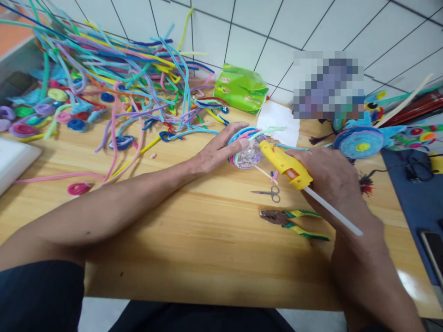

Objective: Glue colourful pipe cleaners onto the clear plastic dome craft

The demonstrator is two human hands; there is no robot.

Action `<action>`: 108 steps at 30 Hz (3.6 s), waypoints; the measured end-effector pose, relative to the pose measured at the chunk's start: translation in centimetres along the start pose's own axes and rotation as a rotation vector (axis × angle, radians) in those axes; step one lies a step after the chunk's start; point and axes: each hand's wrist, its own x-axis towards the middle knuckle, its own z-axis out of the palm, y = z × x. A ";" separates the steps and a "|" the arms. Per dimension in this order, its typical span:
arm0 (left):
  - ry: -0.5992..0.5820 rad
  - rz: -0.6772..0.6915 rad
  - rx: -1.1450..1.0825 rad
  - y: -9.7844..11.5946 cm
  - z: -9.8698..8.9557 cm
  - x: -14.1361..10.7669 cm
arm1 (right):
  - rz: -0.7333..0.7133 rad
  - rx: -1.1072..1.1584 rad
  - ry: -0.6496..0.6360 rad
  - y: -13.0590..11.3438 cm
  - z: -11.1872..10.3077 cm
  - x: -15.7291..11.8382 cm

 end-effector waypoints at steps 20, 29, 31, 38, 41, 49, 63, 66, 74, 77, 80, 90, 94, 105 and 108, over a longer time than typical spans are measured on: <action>-0.013 0.022 0.007 -0.1 -0.1 0.1 | -0.100 -0.027 0.090 0.1 0.1 0.1; 0.000 0.019 -0.001 -0.3 0.0 0.1 | -0.145 -0.091 0.126 0.1 -0.1 0.6; 0.001 0.017 0.004 -0.2 0.0 0.1 | -0.139 -0.096 0.129 0.1 -0.1 0.5; 0.001 0.014 0.020 -0.2 0.0 0.2 | -0.130 -0.138 0.089 -0.3 -0.2 0.3; 0.005 0.017 0.005 -0.3 0.1 0.2 | -0.126 -0.157 0.098 -0.3 -0.2 0.3; -0.013 0.002 -0.003 -0.2 0.1 0.2 | -0.076 -0.086 0.083 -0.3 0.1 0.0; -0.010 0.012 -0.003 -0.2 0.0 0.3 | 0.038 -0.068 -0.016 -0.5 -0.1 -0.2; -0.001 0.008 0.000 -0.3 -0.1 0.3 | 0.109 -0.128 -0.113 -0.1 -0.2 -0.1; -0.003 0.012 -0.002 -0.2 -0.1 0.2 | 0.045 -0.063 -0.054 -0.3 0.2 -0.1; -0.014 0.002 0.012 0.0 -0.1 0.2 | 0.024 -0.009 -0.006 -0.5 0.4 -0.3; -0.022 0.001 0.024 0.1 -0.1 0.2 | 0.012 0.023 0.034 -0.6 0.5 -0.3; -0.005 0.019 0.009 -0.2 0.0 0.2 | -0.009 -0.016 0.042 -0.3 0.1 -0.5; 0.001 0.010 0.010 -0.2 0.0 0.2 | 0.012 -0.017 0.009 -0.1 0.0 -0.5; -0.010 0.008 0.035 -0.1 -0.2 0.2 | 0.033 0.020 -0.006 -0.8 0.2 -0.4; -0.007 0.014 0.021 -0.2 -0.1 0.3 | 0.050 -0.005 -0.017 -0.5 0.0 -0.5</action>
